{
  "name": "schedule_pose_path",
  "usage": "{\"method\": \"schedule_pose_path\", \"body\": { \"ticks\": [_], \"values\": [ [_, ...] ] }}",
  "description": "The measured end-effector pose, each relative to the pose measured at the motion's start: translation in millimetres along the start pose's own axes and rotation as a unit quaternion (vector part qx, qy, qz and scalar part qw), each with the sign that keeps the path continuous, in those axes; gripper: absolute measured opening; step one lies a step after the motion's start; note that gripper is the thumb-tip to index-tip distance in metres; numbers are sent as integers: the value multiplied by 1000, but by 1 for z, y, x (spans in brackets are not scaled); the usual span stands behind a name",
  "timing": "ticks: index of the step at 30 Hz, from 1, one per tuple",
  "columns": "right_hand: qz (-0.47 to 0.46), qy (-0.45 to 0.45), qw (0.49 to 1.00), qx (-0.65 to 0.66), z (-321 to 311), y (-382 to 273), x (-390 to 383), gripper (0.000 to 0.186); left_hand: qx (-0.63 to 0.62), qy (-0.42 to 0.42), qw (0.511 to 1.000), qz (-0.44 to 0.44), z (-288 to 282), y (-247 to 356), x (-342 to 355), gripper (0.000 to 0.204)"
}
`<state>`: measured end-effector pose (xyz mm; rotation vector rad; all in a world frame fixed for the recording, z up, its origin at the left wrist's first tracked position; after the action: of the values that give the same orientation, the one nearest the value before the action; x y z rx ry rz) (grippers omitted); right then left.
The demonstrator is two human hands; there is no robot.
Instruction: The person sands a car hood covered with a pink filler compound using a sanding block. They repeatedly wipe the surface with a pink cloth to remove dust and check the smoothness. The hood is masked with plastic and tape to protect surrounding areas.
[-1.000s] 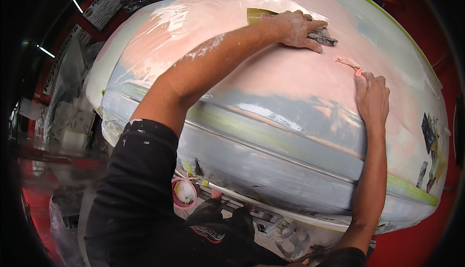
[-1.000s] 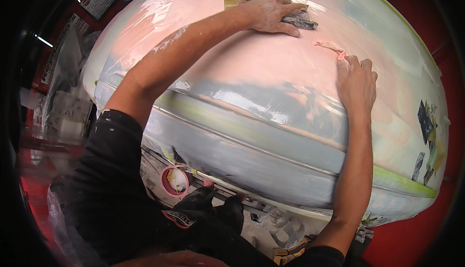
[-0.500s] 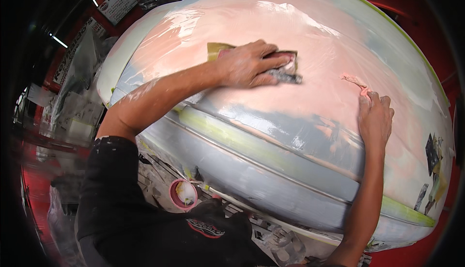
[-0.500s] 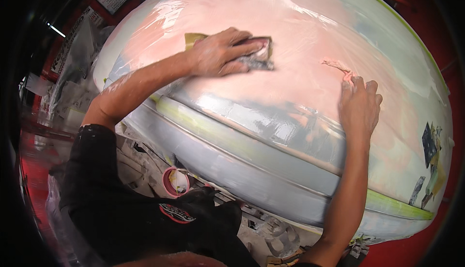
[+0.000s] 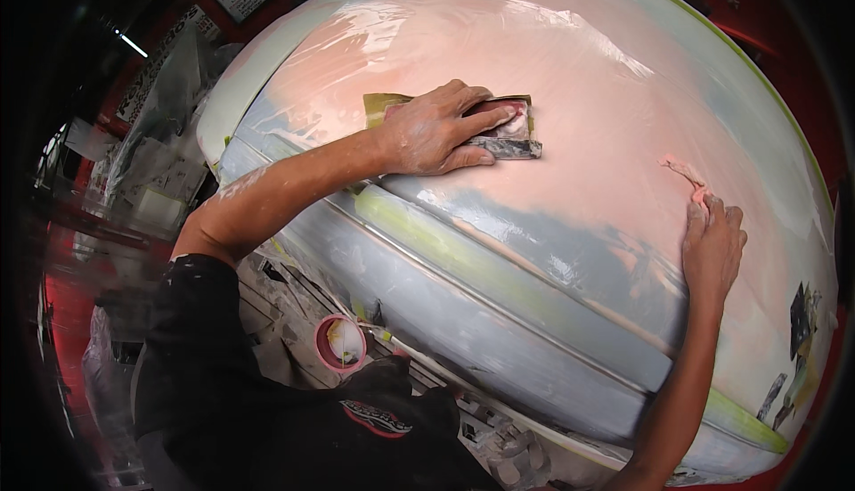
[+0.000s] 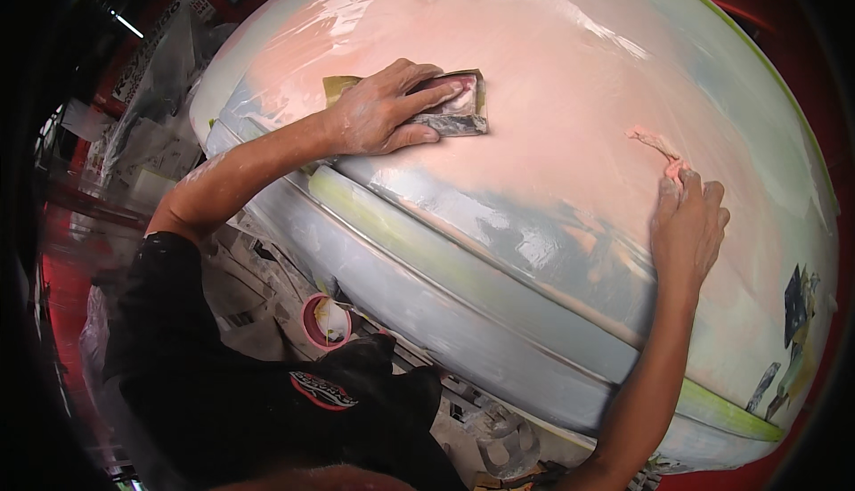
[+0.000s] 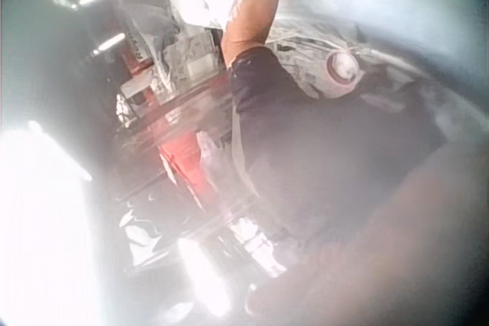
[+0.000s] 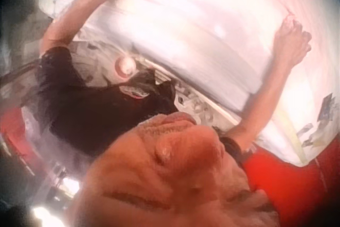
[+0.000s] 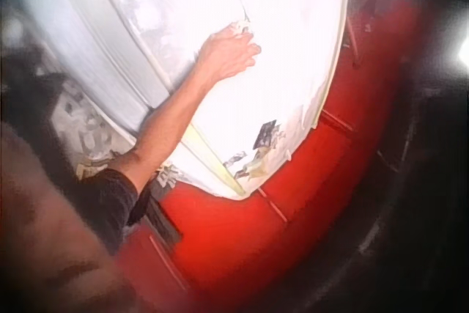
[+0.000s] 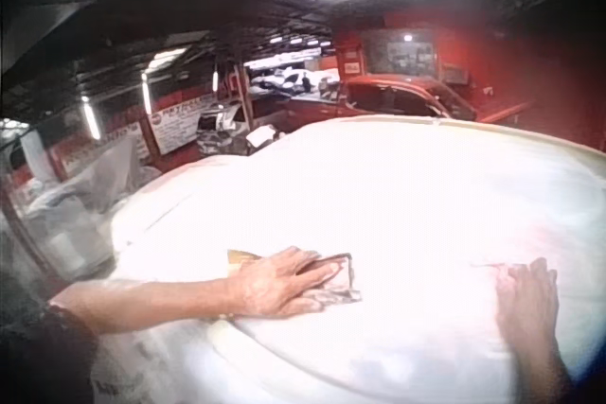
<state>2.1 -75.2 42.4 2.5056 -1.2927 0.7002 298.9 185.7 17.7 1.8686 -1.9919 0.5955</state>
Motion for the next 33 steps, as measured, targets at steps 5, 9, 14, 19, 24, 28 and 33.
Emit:
{"method": "schedule_pose_path", "body": {
  "ticks": [5,9,14,19,24,28,33],
  "values": [
    [-36,11,999,35,0,-19,5,37,53,1,990,-128,31,-112,78,70],
    [-58,6,997,50,8,-19,6,41,65,-23,980,-184,52,-145,92,72],
    [-16,13,1000,11,0,4,2,47,-25,-24,999,-31,-6,-26,-10,67],
    [-13,11,1000,12,0,-13,2,47,54,29,998,-30,9,-76,18,68],
    [-77,27,994,73,18,-23,7,45,100,-34,974,-198,53,-178,80,70],
    [-47,36,997,43,11,-2,8,43,2,-25,995,-100,17,-94,44,70],
    [-14,6,1000,2,3,-11,1,41,-6,-12,999,-29,-22,-40,-43,69]
  ]
}}
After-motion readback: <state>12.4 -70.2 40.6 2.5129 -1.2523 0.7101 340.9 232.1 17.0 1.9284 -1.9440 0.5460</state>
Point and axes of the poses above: each hand's wrist, its own x-axis towards the middle knuckle, its own z-axis out of the palm, y = z × x, the point moved 5 cm from there along x, towards the middle knuckle, and after that the axes turned 10 degrees about y, right-handed, at the moved point
